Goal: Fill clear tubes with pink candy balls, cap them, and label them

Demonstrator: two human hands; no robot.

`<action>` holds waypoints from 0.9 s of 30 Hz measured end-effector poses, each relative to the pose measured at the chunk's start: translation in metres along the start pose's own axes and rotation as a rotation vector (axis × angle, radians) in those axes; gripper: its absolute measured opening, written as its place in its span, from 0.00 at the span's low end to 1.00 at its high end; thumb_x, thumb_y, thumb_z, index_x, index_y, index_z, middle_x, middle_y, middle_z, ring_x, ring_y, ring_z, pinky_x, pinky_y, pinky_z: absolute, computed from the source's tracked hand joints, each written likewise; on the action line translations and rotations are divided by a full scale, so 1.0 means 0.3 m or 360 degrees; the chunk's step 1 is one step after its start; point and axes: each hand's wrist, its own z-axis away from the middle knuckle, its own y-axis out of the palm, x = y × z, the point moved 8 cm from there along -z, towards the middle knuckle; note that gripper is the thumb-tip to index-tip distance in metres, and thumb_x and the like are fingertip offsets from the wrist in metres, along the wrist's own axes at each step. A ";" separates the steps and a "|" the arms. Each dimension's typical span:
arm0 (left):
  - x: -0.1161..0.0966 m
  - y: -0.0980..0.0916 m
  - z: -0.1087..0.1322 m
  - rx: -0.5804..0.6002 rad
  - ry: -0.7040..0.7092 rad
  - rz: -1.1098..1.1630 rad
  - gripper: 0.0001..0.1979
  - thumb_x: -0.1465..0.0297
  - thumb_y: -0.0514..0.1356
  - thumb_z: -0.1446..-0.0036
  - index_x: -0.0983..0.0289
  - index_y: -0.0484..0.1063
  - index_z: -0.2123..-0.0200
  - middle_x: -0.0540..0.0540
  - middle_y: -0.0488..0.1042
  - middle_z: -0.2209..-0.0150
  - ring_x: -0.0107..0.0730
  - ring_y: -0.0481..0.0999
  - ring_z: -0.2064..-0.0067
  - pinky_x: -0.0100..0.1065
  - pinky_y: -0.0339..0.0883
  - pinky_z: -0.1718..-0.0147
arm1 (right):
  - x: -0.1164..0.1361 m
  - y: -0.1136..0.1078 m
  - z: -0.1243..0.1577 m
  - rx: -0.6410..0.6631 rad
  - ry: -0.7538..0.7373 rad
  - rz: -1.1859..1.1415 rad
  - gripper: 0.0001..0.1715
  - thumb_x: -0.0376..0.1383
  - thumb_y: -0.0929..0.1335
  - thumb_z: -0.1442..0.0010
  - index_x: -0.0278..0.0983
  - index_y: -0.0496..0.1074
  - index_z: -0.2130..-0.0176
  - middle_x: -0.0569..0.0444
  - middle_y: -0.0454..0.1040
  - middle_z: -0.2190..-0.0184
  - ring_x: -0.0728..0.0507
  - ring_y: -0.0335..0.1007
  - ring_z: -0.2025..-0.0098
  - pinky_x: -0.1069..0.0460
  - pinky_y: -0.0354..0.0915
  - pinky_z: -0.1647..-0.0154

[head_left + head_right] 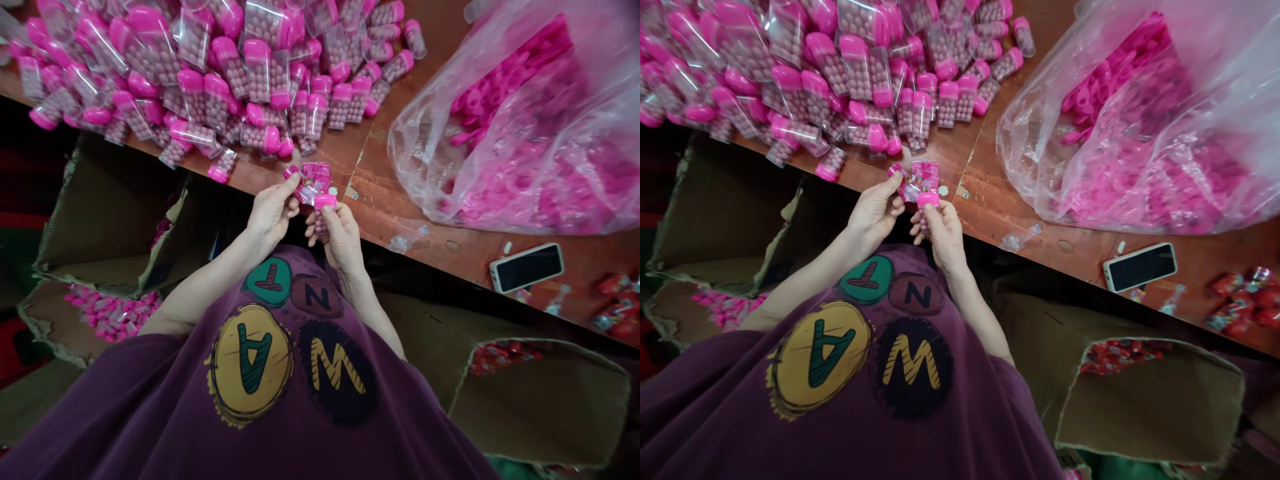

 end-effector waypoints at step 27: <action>0.027 0.007 0.007 -0.0034 0.0039 -0.0076 0.28 0.51 0.71 0.39 0.62 0.62 0.76 0.45 0.64 0.82 0.19 0.60 0.82 0.27 0.53 0.82 | -0.029 0.068 0.028 0.0095 0.0002 -0.0086 0.36 0.56 0.74 0.36 0.46 0.59 0.40 0.63 0.75 0.70 0.53 0.60 0.80 0.56 0.56 0.84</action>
